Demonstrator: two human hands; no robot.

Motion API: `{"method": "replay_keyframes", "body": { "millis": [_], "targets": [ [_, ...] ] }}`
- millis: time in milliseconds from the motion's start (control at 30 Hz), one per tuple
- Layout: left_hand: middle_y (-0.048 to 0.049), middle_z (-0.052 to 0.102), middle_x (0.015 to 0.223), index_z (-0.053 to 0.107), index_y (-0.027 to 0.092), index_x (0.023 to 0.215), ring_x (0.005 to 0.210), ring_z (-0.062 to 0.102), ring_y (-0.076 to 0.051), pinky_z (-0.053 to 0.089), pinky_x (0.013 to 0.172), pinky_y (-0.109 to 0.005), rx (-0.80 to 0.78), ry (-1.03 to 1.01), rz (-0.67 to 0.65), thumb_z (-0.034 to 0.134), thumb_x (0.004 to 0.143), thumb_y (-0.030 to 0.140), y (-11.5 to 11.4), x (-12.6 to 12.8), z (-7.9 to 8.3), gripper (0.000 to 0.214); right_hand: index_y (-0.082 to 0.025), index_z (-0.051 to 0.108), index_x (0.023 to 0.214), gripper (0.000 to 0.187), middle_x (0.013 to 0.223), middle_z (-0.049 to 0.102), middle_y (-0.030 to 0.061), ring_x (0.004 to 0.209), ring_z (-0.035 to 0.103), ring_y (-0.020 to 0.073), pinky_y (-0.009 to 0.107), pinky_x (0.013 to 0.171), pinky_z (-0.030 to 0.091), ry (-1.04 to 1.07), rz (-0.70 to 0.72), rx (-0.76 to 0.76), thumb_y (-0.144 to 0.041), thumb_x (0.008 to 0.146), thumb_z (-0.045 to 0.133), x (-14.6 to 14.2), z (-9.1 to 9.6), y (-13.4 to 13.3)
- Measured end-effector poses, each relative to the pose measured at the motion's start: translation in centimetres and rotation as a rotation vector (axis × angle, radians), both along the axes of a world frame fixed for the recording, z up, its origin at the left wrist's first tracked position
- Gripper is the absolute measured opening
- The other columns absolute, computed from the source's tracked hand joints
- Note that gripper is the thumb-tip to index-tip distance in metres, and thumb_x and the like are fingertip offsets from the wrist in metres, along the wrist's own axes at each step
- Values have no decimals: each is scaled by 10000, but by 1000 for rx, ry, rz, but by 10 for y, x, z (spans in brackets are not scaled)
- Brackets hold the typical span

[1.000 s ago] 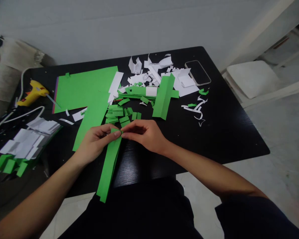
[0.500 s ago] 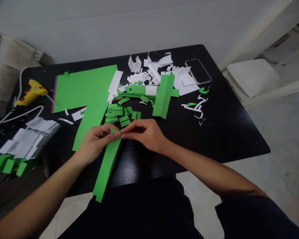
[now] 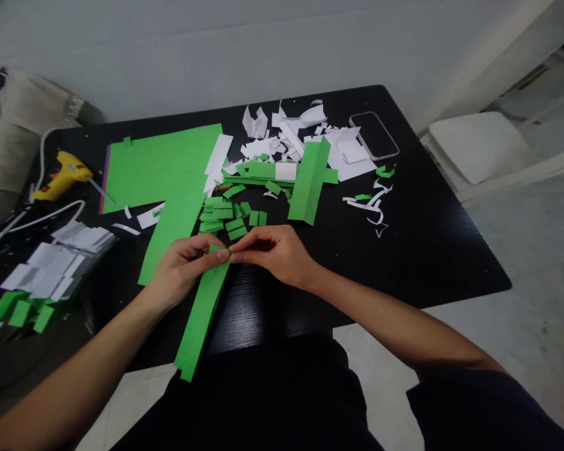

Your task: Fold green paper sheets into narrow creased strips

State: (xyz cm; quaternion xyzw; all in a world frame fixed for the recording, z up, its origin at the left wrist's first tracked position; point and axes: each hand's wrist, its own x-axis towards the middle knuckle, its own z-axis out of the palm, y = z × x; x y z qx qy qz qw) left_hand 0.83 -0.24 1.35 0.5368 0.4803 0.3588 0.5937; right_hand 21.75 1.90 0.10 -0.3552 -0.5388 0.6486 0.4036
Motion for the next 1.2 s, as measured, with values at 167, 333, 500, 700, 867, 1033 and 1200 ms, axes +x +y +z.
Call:
{"method": "replay_keyframes", "body": {
  "millis": [167, 333, 500, 700, 867, 1033, 1200],
  "targets": [
    [47, 428, 577, 723, 186, 761, 545, 340, -105, 224, 525, -274, -16, -9, -5, 786, 858, 406, 0, 0, 0, 248, -216, 826, 826, 217, 814, 800, 22, 757, 746, 175, 332, 768, 626, 10, 10, 0, -343, 699, 947, 0, 0, 0],
    [35, 455, 592, 723, 189, 758, 563, 357, -114, 239, 535, -279, -4, 9, -14, 788, 854, 410, 0, -2, -1, 249, -217, 826, 829, 213, 810, 797, 22, 756, 747, 178, 336, 762, 627, 2, 21, -5, -346, 706, 942, 1, 1, 0],
    [35, 463, 587, 724, 189, 762, 557, 367, -111, 247, 534, -275, -15, -4, -18, 783, 856, 404, 0, -1, 1, 242, -221, 825, 825, 210, 808, 797, 20, 759, 747, 170, 321, 759, 627, -1, 24, 4, -343, 703, 945, 0, 0, 0],
    [45, 437, 556, 702, 186, 705, 527, 345, -102, 237, 509, -267, 3, -5, 16, 793, 836, 389, 0, 1, 3, 258, -195, 798, 863, 316, 783, 784, 14, 709, 739, 159, 311, 717, 643, 14, 46, -87, -372, 659, 962, 0, 1, 2],
    [41, 475, 565, 692, 184, 691, 543, 373, -105, 267, 523, -264, 10, 2, 45, 800, 828, 370, 0, 1, 2, 255, -148, 730, 866, 348, 716, 742, 15, 610, 711, 137, 265, 593, 614, 68, 149, -235, -428, 748, 901, 0, 1, 5],
    [23, 534, 599, 688, 176, 690, 588, 430, -124, 319, 567, -269, 19, 30, 15, 760, 853, 383, -1, 4, 2, 273, -149, 716, 852, 329, 661, 709, 1, 582, 684, 127, 257, 578, 593, 36, 183, -200, -436, 791, 864, -2, 1, 2],
    [11, 546, 641, 656, 170, 712, 625, 455, -137, 350, 600, -270, 106, 156, -3, 653, 934, 468, -2, 6, 1, 372, -153, 704, 805, 315, 626, 688, -12, 537, 660, 120, 245, 528, 571, 11, 159, -191, -415, 763, 875, -3, 0, 2]
  ]
}}
